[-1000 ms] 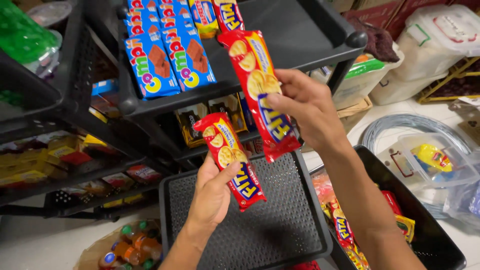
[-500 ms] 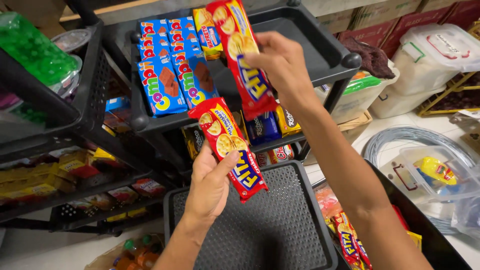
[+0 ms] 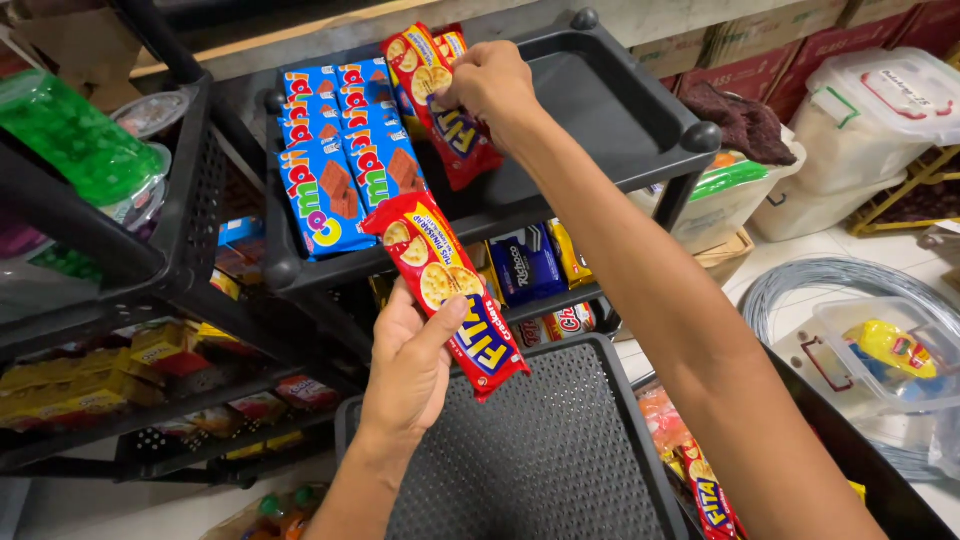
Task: Stocking snack packages from a bin onto a shelving unit.
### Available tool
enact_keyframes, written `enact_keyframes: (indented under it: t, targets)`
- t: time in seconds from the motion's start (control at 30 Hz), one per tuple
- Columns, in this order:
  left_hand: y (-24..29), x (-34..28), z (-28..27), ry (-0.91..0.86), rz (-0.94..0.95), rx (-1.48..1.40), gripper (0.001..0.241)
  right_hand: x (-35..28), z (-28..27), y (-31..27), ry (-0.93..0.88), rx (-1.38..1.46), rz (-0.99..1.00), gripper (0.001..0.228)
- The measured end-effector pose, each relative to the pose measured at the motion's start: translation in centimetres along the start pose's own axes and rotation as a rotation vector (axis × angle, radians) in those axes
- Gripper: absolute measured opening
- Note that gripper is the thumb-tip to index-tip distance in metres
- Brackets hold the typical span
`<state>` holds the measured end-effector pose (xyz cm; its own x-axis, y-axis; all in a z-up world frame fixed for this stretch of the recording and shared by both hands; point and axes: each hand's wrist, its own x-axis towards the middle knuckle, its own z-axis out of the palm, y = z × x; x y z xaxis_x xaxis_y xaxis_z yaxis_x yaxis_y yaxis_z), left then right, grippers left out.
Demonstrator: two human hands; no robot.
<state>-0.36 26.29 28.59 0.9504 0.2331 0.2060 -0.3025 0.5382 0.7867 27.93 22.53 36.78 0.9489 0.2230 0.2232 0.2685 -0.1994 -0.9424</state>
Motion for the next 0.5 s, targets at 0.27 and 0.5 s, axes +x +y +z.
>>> enact_keyframes:
  t: [0.27, 0.5]
  targets:
    - [-0.3, 0.5, -0.1, 0.004, 0.008, -0.002, 0.050, 1.9, 1.4, 0.5, -0.021, -0.063, 0.161, 0.017]
    - [-0.9, 0.5, -0.2, -0.015, -0.038, -0.022, 0.054, 2.6, 2.1, 0.9, -0.023, -0.037, 0.144, 0.012]
